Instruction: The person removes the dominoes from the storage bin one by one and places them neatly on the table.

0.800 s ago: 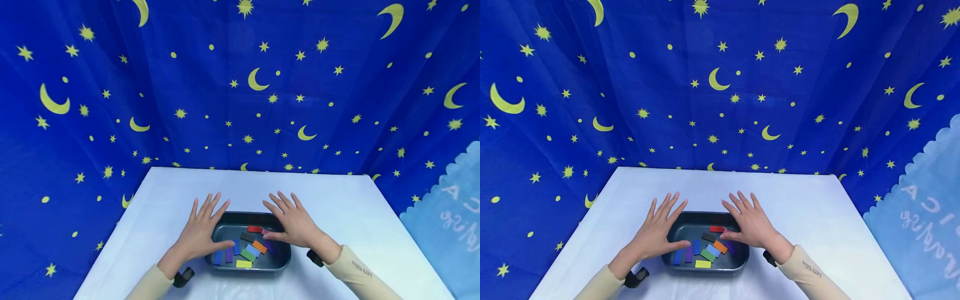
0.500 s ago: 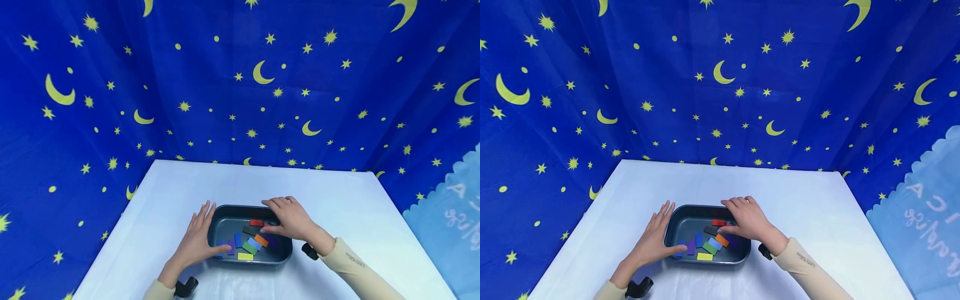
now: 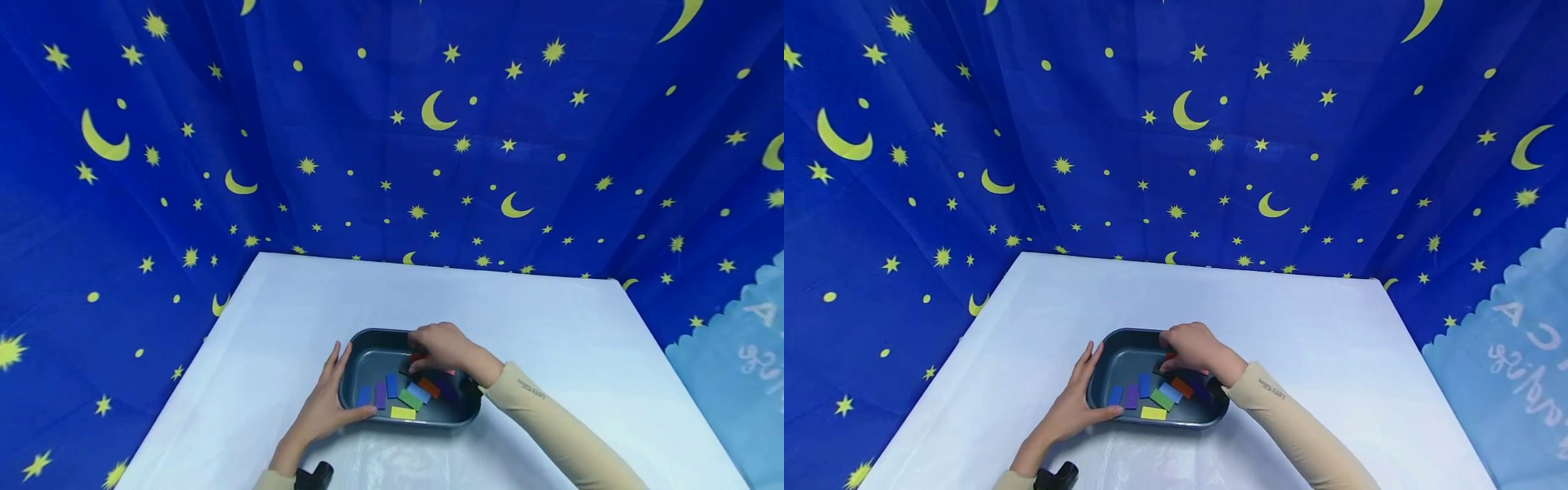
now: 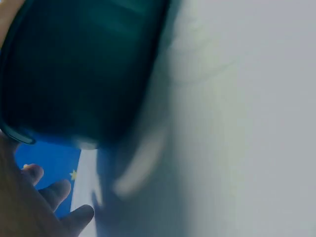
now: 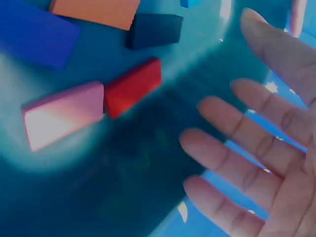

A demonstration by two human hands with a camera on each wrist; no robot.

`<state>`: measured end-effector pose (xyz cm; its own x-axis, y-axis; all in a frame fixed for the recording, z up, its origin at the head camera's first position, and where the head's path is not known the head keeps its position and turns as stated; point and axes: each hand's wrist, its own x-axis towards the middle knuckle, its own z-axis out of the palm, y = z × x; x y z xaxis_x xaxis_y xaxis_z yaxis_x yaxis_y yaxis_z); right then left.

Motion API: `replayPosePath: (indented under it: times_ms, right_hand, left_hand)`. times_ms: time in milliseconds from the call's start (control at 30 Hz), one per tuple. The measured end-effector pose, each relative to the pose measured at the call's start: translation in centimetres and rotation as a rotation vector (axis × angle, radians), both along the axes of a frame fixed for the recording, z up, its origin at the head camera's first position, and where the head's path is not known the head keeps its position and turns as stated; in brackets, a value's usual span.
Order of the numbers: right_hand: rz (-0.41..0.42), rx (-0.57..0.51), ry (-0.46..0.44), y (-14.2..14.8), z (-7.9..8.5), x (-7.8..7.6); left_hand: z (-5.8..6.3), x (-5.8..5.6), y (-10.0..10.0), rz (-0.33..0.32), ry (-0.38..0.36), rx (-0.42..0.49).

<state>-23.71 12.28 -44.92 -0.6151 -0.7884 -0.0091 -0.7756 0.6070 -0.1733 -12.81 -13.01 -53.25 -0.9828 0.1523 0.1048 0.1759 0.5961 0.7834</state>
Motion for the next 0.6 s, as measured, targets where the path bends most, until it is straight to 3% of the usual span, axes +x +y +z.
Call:
replayPosePath:
  times_ms: [100,200,367,600]
  right_hand:
    - [0.046,0.035,-0.068,-0.7,-0.7,-0.5]
    - [0.087,0.084,-0.074,-1.4,-1.3,-0.6]
    - [0.157,0.144,0.001,-2.4,-2.2,-0.5]
    - [0.233,0.134,0.078,-3.2,-3.8,0.1]
  left_hand:
    - [-0.3,-0.2,0.0,-0.004,0.005,0.041]
    - [-0.6,-0.5,0.1,-0.023,0.033,0.108]
    - [-1.4,-0.8,0.3,-0.039,0.058,0.202]
    - [-2.5,-0.1,0.4,-0.009,0.059,0.258]
